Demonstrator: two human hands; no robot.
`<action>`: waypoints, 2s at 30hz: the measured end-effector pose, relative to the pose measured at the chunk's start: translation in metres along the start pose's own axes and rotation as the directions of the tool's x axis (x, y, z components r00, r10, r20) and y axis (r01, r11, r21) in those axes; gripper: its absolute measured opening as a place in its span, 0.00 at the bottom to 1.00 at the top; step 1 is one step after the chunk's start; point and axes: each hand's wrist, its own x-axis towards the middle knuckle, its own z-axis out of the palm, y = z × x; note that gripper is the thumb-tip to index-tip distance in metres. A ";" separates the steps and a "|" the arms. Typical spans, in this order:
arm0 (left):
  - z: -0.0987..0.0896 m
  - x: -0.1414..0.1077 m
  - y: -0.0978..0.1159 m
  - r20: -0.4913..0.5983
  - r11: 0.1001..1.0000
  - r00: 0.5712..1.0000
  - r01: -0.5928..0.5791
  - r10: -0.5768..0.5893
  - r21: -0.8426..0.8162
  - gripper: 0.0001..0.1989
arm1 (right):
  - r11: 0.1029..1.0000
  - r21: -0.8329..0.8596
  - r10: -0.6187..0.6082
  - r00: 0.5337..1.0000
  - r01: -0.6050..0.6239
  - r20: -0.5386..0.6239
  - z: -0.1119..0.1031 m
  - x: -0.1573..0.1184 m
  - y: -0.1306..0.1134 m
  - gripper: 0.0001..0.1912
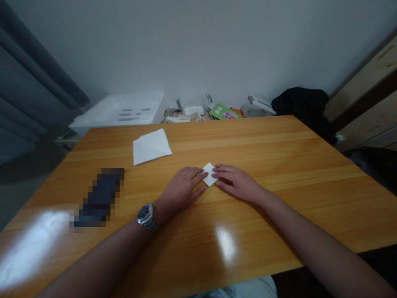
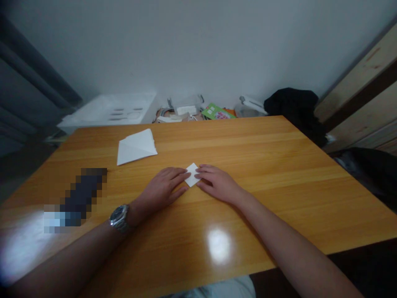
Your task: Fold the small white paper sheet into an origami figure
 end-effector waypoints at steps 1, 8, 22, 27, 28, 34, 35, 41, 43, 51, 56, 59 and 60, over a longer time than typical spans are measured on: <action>0.000 0.000 0.000 -0.001 1.000 1.000 0.003 -0.003 0.007 0.22 | 1.000 0.005 -0.011 1.000 0.011 0.006 -0.001 0.000 -0.002 0.15; -0.001 -0.001 0.002 -0.020 0.994 0.995 0.094 -0.093 0.053 0.21 | 0.995 0.053 -0.091 0.993 0.087 0.081 -0.004 -0.001 -0.013 0.15; 0.003 -0.002 -0.004 -0.013 0.999 1.000 0.026 -0.027 -0.046 0.20 | 0.997 0.012 -0.080 0.995 0.079 0.054 -0.002 0.001 0.003 0.17; 0.003 0.000 -0.004 -0.050 0.998 0.997 0.064 -0.065 -0.030 0.17 | 0.998 0.025 -0.067 0.994 0.066 0.087 -0.001 0.001 0.003 0.15; 0.003 0.000 -0.005 -0.053 0.997 0.996 0.063 -0.065 -0.036 0.18 | 0.997 0.027 -0.068 0.994 0.066 0.087 -0.001 0.001 0.003 0.14; 0.006 0.000 -0.007 -0.072 0.997 0.996 0.041 -0.046 -0.066 0.19 | 0.997 0.039 -0.075 0.996 0.073 0.055 0.001 0.001 0.003 0.11; 0.006 0.000 -0.007 -0.069 0.997 0.997 0.043 -0.048 -0.069 0.19 | 0.996 0.045 -0.075 0.996 0.073 0.049 0.001 0.001 0.003 0.11; 0.005 0.002 -0.005 -0.070 0.996 0.997 0.033 -0.039 -0.088 0.16 | 0.995 0.094 -0.046 0.999 0.043 0.029 0.003 0.001 0.002 0.11; 0.005 0.002 -0.004 -0.073 0.996 0.997 0.023 -0.030 -0.091 0.16 | 0.994 0.101 -0.037 0.999 0.035 0.018 0.003 0.002 0.002 0.12; 0.005 0.001 -0.002 -0.078 0.994 0.997 0.002 -0.011 -0.108 0.17 | 0.990 0.135 -0.026 1.000 0.027 -0.006 0.002 0.003 0.000 0.09; 0.004 0.000 0.000 -0.061 0.987 0.998 -0.010 0.000 -0.159 0.16 | 0.992 0.123 -0.018 1.000 0.017 0.010 -0.001 0.001 0.004 0.09; 0.005 -0.001 0.000 -0.059 0.986 0.997 -0.050 0.041 -0.161 0.15 | 0.993 0.113 -0.024 1.000 0.023 0.009 -0.004 0.000 0.008 0.08; 0.005 -0.001 -0.001 -0.060 0.985 0.996 -0.068 0.060 -0.157 0.15 | 0.994 0.110 -0.023 1.000 0.022 0.006 -0.004 0.000 0.009 0.08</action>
